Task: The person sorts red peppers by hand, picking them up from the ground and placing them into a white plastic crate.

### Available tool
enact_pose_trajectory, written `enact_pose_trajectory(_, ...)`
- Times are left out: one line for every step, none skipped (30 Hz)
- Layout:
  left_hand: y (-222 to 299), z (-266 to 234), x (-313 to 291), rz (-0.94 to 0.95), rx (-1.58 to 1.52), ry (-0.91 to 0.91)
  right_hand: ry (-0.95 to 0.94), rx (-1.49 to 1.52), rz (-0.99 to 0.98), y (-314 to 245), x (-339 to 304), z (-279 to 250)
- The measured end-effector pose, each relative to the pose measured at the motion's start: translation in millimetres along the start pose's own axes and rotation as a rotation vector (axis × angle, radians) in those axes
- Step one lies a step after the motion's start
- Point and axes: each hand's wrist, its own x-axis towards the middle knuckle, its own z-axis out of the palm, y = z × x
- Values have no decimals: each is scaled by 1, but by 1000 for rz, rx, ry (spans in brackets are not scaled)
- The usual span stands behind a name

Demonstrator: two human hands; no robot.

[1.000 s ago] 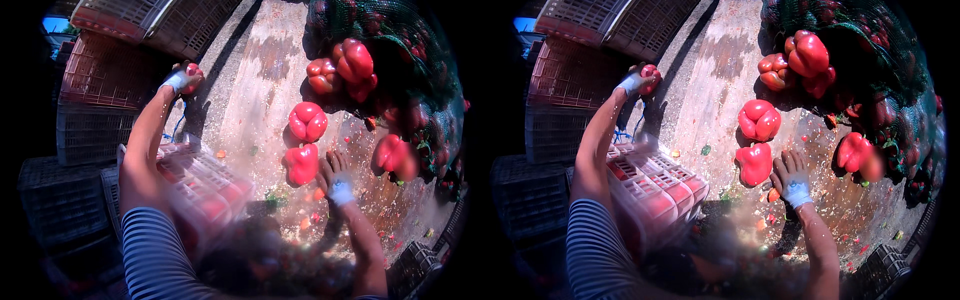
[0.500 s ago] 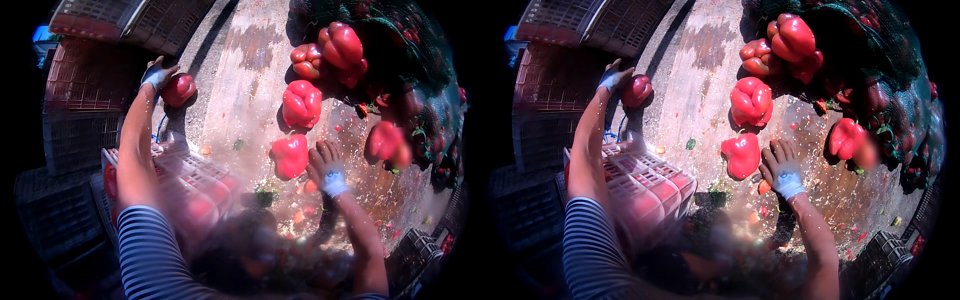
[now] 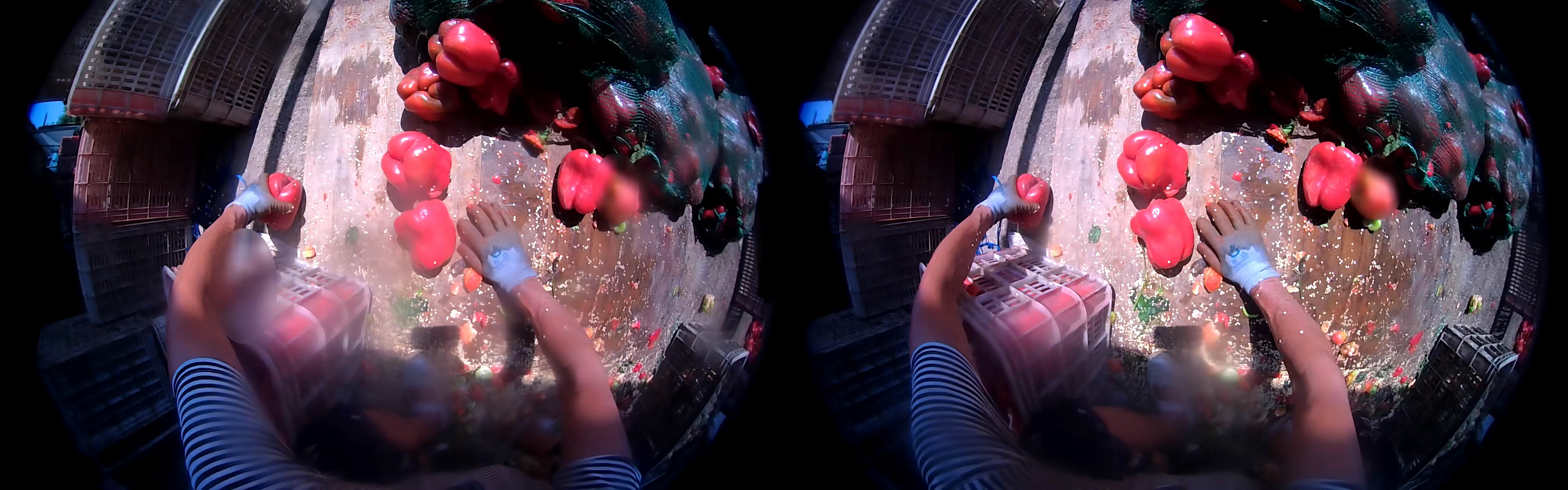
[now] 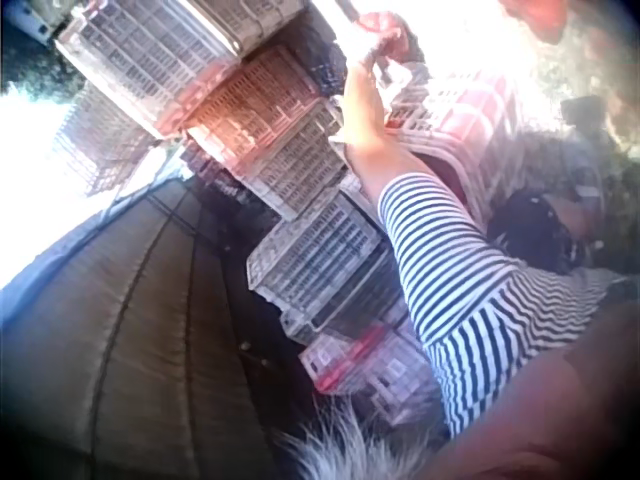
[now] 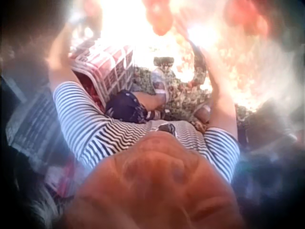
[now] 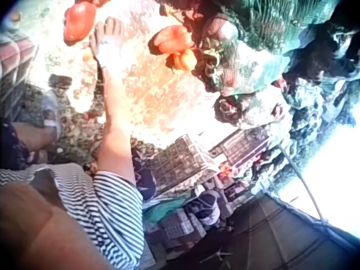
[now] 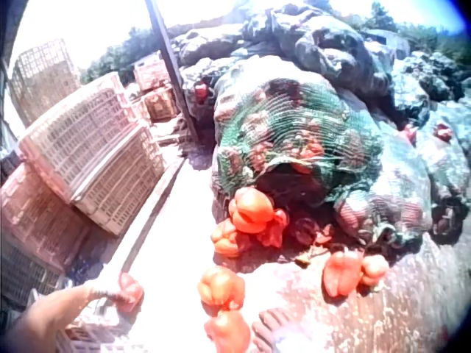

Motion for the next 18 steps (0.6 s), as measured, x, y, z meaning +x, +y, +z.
enact_pose_trajectory(1, 11, -3, 26, -124, 63, -2, 9, 17, 0, -2, 1)
enact_pose_trajectory(5, 18, -8, -17, -56, 183, -3, 16, 27, 0, -2, 2)
enact_pose_trajectory(7, 16, -11, -21, -112, 121, -5, 24, 36, 1, -3, 2)
enact_pose_trajectory(12, 15, -15, -26, -171, 56, -8, 10, 26, 0, -4, 1)
enact_pose_trajectory(16, 13, -18, -31, -230, -10, -6, 14, 35, 1, -5, 2)
enact_pose_trajectory(20, 13, -23, -47, -292, -47, -4, 18, 44, 2, -6, 3)
enact_pose_trajectory(21, 8, -29, -67, -345, -82, 3, 30, 54, 0, -6, 5)
enact_pose_trajectory(22, 4, -35, -88, -398, -116, -2, 7, 68, 1, -6, 7)
enact_pose_trajectory(24, -2, -40, -110, -452, -150, -8, 20, 79, 0, -8, 8)
enact_pose_trajectory(30, -7, -42, -86, -614, -336, -15, 24, 87, 1, -9, 7)
enact_pose_trajectory(37, -11, -45, -85, -560, -352, -23, 29, 95, 2, -10, 6)
enact_pose_trajectory(44, -19, -47, -40, -664, -434, 1, 30, 88, 2, -9, 7)
enact_pose_trajectory(63, -26, -48, 11, -768, -521, 3, 53, 102, 4, -10, 8)
enact_pose_trajectory(71, -28, -45, 101, -774, -522, 3, 83, 108, 4, -11, 10)
enact_pose_trajectory(84, -29, -37, 100, -701, -344, 2, 113, 113, 3, -11, 11)
enact_pose_trajectory(102, -23, -36, 99, -628, -149, 44, 88, 77, 2, -9, 11)
enact_pose_trajectory(122, -13, -31, 106, -556, 39, 85, 53, 44, 3, -8, 11)
enact_pose_trajectory(135, -2, -23, 147, -575, 31, 119, 17, 8, 5, -8, 11)
